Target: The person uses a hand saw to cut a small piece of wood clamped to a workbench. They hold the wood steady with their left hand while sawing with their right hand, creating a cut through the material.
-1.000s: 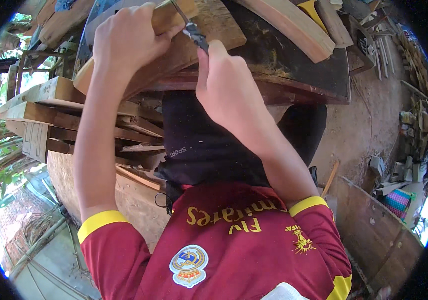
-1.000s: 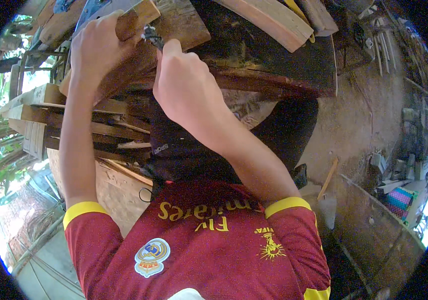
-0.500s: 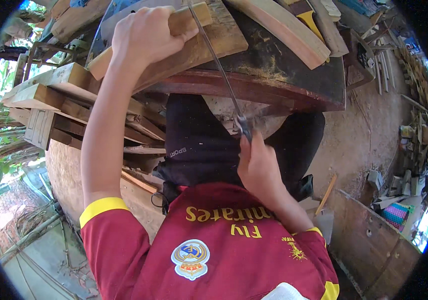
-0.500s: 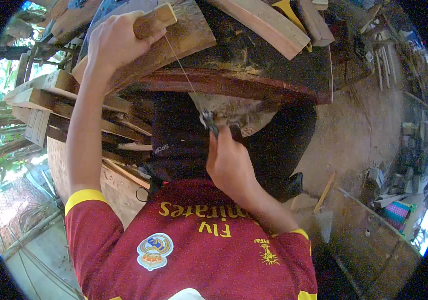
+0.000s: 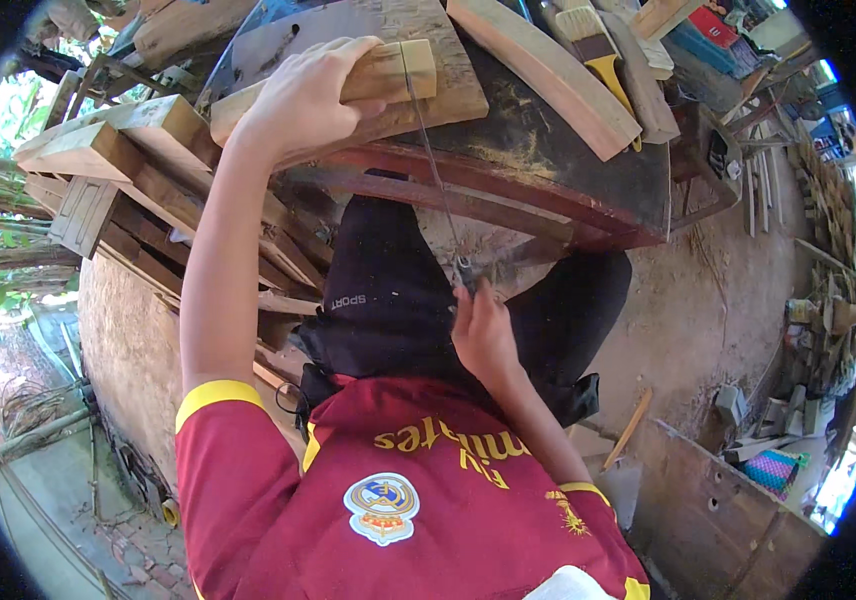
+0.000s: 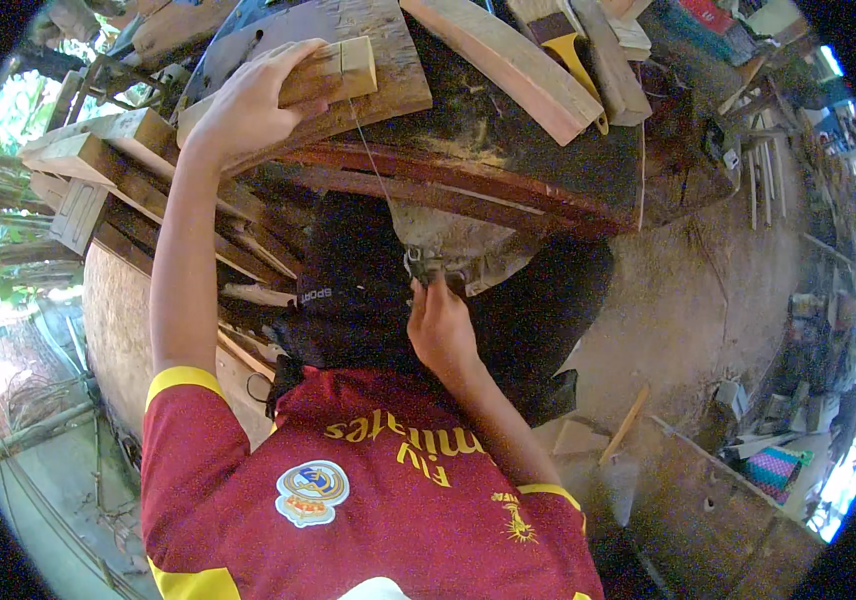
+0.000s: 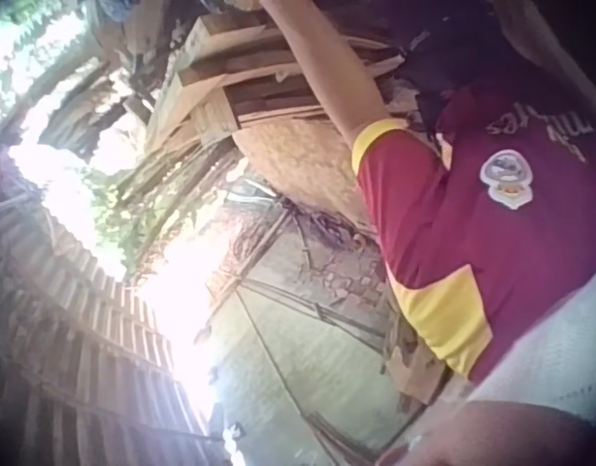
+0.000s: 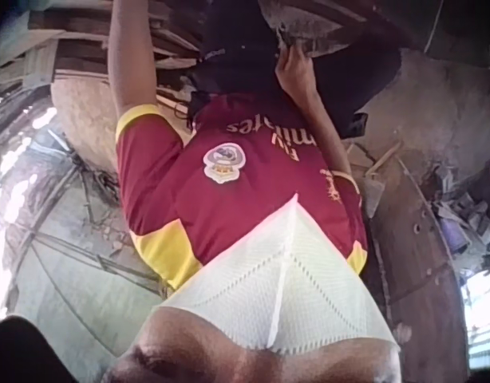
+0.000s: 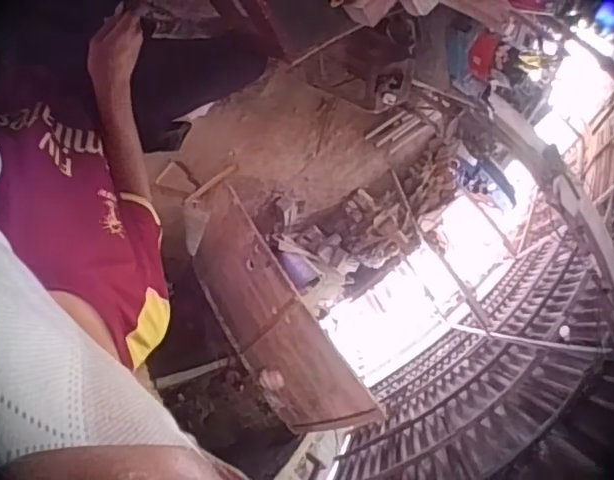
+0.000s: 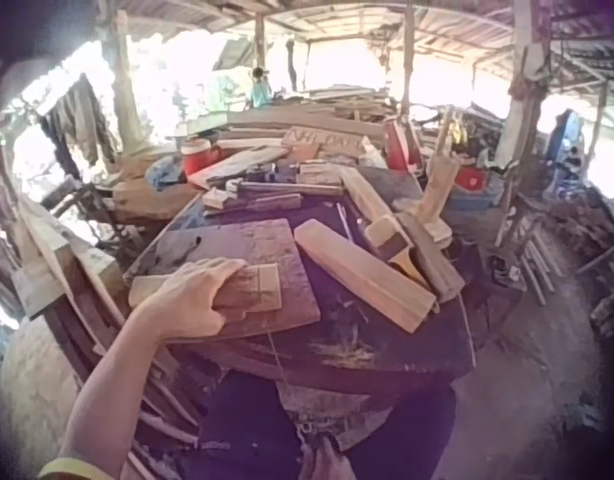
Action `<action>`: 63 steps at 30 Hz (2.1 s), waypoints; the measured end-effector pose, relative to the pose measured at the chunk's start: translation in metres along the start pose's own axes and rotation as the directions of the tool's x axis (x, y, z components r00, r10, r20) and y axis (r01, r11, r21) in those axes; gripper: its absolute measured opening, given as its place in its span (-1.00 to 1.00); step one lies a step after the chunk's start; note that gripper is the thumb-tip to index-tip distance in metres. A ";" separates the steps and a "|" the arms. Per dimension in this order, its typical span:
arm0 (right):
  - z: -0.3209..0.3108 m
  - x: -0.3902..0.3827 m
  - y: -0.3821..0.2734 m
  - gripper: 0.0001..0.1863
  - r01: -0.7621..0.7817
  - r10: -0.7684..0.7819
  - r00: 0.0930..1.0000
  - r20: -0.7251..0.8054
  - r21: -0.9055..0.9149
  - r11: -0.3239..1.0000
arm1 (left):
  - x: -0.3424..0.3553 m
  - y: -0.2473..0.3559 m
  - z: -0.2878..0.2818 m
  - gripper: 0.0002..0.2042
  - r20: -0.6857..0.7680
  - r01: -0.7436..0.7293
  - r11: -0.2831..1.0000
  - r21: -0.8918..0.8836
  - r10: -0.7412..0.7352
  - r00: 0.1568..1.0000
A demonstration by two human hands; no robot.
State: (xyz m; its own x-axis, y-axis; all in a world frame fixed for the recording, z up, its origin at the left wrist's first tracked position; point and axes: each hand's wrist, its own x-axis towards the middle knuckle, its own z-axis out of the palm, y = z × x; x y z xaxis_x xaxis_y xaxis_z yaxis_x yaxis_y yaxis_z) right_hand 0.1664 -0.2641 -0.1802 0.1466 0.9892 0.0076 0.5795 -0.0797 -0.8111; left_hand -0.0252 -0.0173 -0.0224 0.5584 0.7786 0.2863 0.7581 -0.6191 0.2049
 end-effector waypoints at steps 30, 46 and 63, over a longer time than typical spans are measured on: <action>-0.051 -0.013 0.002 -0.76 -0.099 0.105 0.953 -0.284 0.035 0.994 | 0.002 0.015 0.002 -0.38 -0.035 0.057 0.998 -0.013 -0.058 0.998; -0.080 0.032 -0.045 -0.45 0.351 -0.347 0.924 -0.161 -0.001 0.936 | 0.001 0.032 0.010 -0.52 -0.309 -0.032 0.988 0.153 0.079 0.948; -0.062 0.009 -0.033 -0.40 0.316 -0.321 0.940 -0.113 -0.064 0.947 | 0.018 0.029 -0.014 -0.38 0.126 0.163 0.986 0.042 -0.167 0.978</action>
State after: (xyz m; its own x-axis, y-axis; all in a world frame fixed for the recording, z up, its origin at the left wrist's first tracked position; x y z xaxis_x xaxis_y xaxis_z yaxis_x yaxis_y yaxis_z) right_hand 0.1981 -0.2602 -0.1173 0.0422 0.9417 0.3338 0.6462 0.2291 -0.7280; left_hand 0.0026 -0.0230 0.0017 0.4617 0.8777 0.1282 0.8526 -0.4790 0.2090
